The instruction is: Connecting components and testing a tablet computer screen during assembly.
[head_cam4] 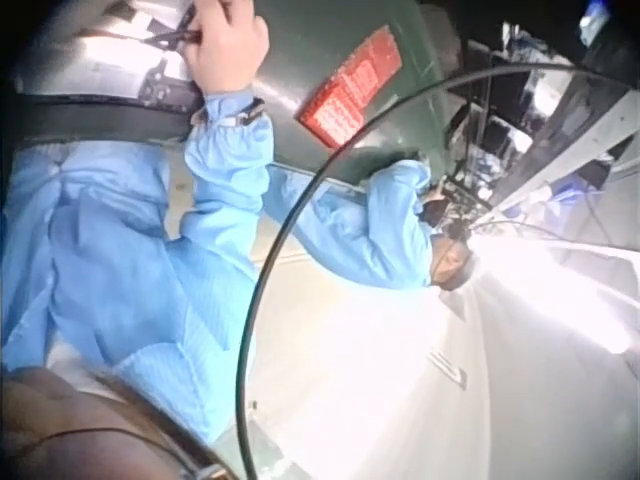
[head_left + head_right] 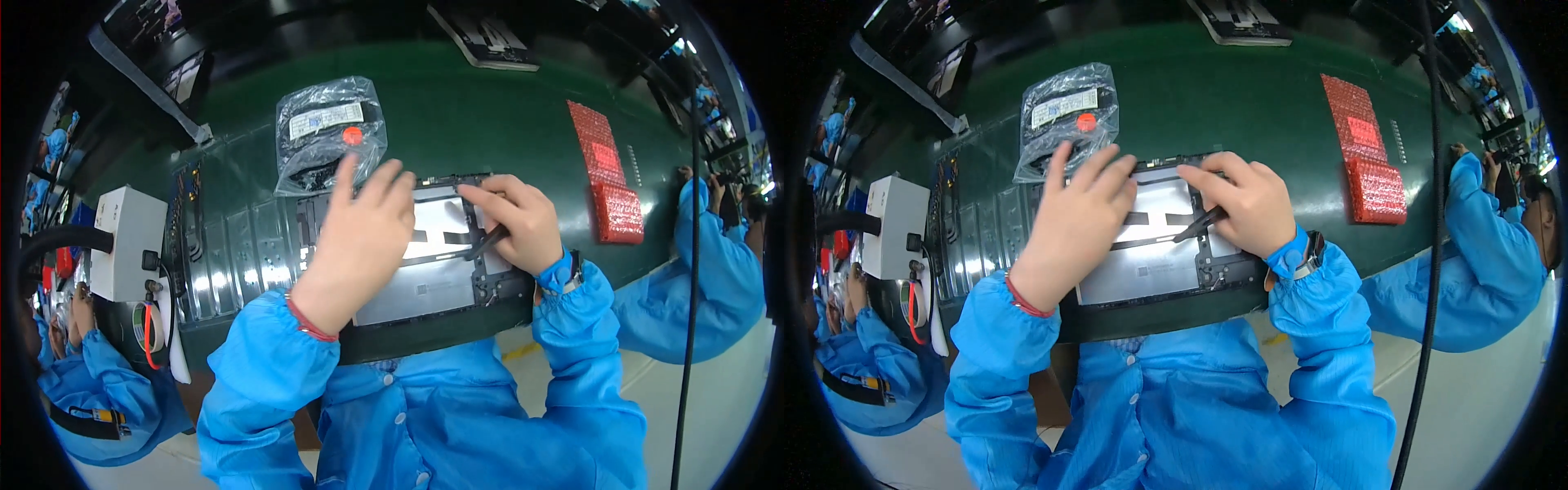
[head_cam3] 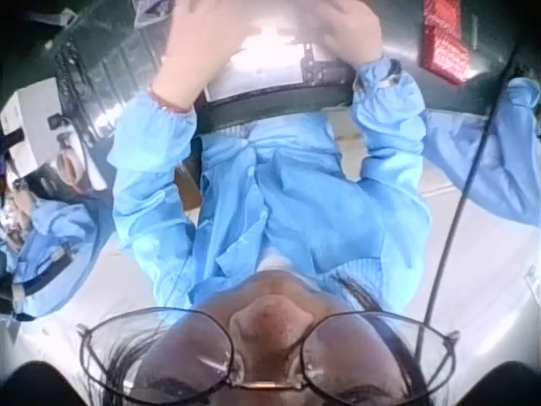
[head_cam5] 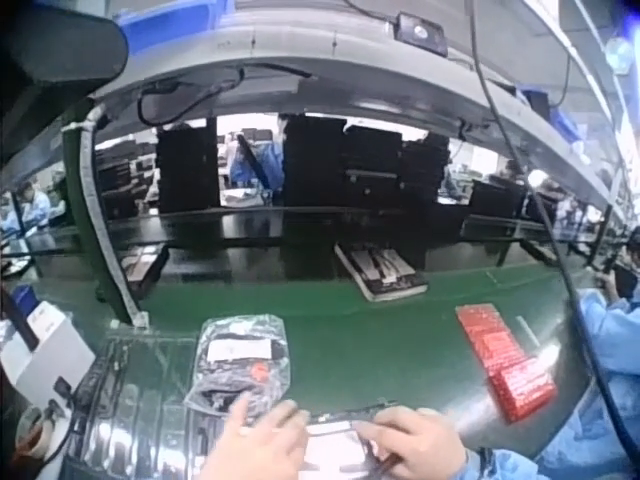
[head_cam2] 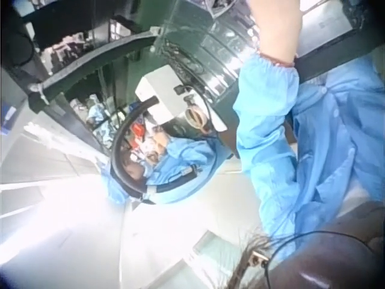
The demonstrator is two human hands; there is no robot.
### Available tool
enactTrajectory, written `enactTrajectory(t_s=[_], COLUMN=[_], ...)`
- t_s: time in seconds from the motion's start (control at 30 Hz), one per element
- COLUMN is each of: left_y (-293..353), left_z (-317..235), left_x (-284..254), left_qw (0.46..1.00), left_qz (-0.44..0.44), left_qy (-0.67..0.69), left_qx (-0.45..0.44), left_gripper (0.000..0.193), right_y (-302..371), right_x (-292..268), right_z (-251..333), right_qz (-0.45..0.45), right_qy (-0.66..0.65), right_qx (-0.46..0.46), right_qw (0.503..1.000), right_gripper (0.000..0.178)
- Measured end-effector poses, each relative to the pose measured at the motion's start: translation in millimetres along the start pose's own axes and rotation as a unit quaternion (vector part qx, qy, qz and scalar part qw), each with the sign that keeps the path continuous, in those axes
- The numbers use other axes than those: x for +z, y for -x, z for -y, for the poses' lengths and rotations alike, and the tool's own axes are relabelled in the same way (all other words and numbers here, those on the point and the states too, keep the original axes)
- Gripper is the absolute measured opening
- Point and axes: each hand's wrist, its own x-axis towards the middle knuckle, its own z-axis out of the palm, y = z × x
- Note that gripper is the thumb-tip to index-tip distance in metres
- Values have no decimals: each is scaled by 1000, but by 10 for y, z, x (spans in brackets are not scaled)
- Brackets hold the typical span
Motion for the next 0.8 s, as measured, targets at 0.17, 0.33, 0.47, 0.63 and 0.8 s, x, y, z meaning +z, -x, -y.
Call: enactTrajectory(t_s=[0.17, 0.33, 0.47, 0.63, 0.8], left_y=[223, 318, 571, 934, 1182], left_z=[80, 1, -280, -541, -827], left_x=[69, -138, -519, -473, -164], left_qw=[992, 985, 962, 800, 324], left_qz=[10, 22, 12, 22, 152], left_qy=[97, 100, 244, 599, 925], left_qx=[-85, -140, -120, -29, -132], left_gripper=[40, 48, 47, 40, 53], right_y=[-114, -236, -356, -542, -556], right_x=[113, 117, 106, 125, 187], right_z=[141, 192, 251, 230, 205], right_qz=[78, 112, 151, 128, 182], right_qy=[84, 109, 96, 63, 32], right_qx=[-70, -81, -79, -66, -47], right_qw=[991, 984, 981, 988, 982], right_gripper=[44, 44, 44, 43, 40])
